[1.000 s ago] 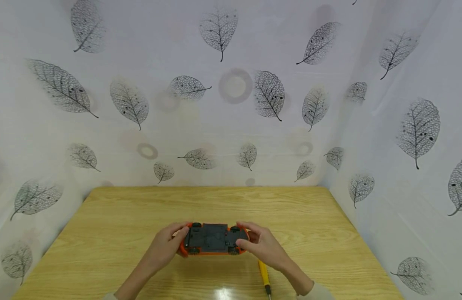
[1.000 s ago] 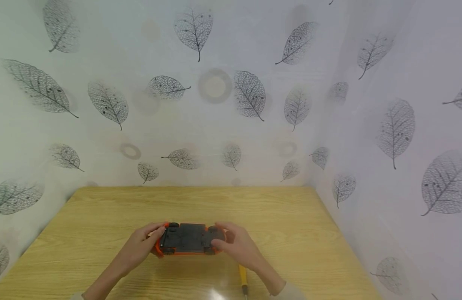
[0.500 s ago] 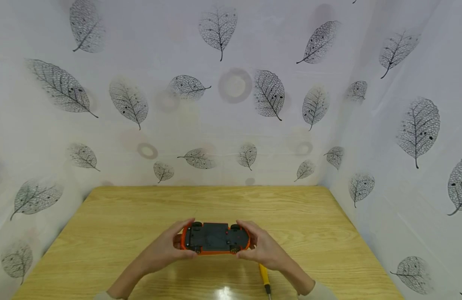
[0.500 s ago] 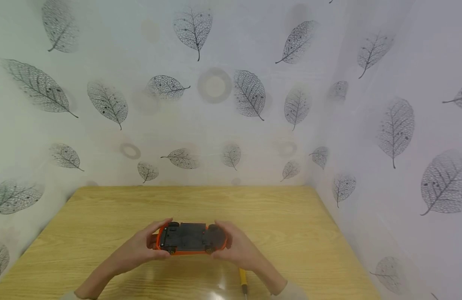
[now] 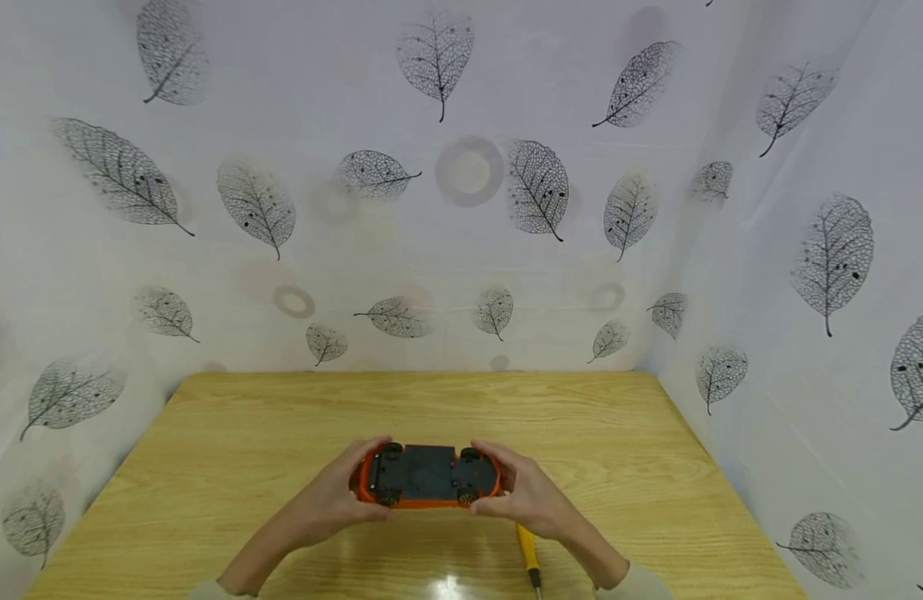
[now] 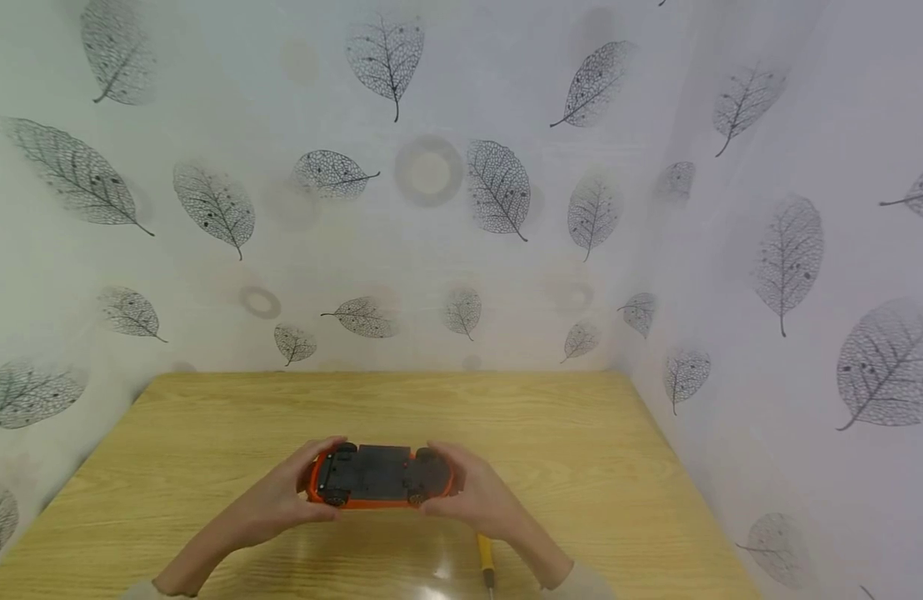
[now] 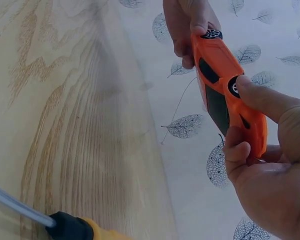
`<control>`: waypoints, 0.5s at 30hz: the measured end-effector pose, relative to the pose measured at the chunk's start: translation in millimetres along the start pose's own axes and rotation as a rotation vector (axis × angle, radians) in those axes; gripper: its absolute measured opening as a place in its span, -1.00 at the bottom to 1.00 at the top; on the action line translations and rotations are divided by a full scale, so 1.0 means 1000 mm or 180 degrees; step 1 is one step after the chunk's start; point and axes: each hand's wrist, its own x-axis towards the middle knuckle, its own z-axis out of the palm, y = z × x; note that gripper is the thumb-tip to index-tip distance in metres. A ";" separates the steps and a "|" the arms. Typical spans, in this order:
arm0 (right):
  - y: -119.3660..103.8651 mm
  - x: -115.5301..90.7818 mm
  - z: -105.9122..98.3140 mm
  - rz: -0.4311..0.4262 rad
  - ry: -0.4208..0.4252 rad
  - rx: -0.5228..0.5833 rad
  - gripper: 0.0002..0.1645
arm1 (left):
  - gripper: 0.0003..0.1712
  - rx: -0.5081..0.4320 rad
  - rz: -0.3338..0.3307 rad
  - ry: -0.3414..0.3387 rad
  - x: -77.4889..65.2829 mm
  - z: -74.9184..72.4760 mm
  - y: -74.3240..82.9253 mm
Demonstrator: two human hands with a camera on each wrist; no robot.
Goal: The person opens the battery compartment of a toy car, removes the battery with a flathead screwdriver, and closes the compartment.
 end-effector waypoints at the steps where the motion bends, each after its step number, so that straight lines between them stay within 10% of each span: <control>1: 0.001 0.000 0.000 -0.0003 0.0002 -0.0012 -0.06 | 0.14 -0.0023 -0.0010 -0.0007 0.000 0.000 0.000; 15: 0.003 0.000 -0.001 0.0030 -0.0051 0.0437 -0.06 | 0.12 -0.0299 -0.0020 -0.0158 0.000 0.000 -0.002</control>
